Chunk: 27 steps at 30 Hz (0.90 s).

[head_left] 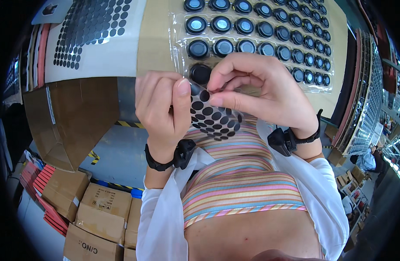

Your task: Peeling small round adhesive seals from a sheet and applying them to a grid of electronic components.

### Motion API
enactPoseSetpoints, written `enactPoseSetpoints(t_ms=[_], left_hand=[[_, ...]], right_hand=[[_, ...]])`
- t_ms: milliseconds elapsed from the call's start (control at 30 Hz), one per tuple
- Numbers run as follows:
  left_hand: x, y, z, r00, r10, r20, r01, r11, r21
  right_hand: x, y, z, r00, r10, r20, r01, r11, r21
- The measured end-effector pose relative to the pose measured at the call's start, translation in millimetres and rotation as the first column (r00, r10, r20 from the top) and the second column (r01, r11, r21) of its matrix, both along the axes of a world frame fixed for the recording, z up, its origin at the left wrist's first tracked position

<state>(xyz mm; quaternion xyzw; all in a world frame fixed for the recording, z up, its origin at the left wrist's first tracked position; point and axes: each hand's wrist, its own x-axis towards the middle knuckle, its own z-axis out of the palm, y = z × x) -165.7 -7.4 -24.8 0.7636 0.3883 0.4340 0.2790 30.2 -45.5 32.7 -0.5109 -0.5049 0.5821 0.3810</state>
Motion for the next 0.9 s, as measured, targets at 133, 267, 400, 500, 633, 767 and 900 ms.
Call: enactPoseSetpoints(t_ms=[133, 267, 400, 500, 633, 767, 900], left_hand=[[3, -1, 4, 0.999, -0.021, 0.032, 0.017, 0.993, 0.117], [6, 3, 9, 0.993, -0.114, 0.043, 0.102, 0.970, 0.221], [14, -1, 14, 0.982, -0.175, 0.075, 0.157, 0.967, 0.202], [15, -3, 17, 0.987, -0.153, 0.051, 0.142, 0.973, 0.182], [22, 3, 20, 0.998, -0.034, -0.044, 0.039, 0.994, 0.105], [23, 10, 25, 0.991, 0.022, -0.129, -0.021, 1.000, 0.012], [23, 15, 26, 0.976, 0.043, -0.215, -0.048, 0.999, -0.017]], right_hand=[[1, 2, 3, 0.999, 0.023, 0.039, -0.025, 0.999, 0.044], [6, 0, 7, 0.998, 0.001, 0.062, 0.002, 0.999, -0.048], [16, -5, 6, 1.000, -0.005, 0.029, 0.007, 0.997, -0.080], [18, -3, 4, 1.000, -0.013, -0.017, 0.010, 0.988, -0.152], [12, 1, 9, 0.950, -0.054, 0.308, 0.017, 0.992, 0.122], [18, 15, 19, 0.920, -0.078, 0.384, -0.012, 0.974, 0.226], [39, 38, 15, 0.874, -0.191, 0.446, -0.014, 0.909, 0.416]])
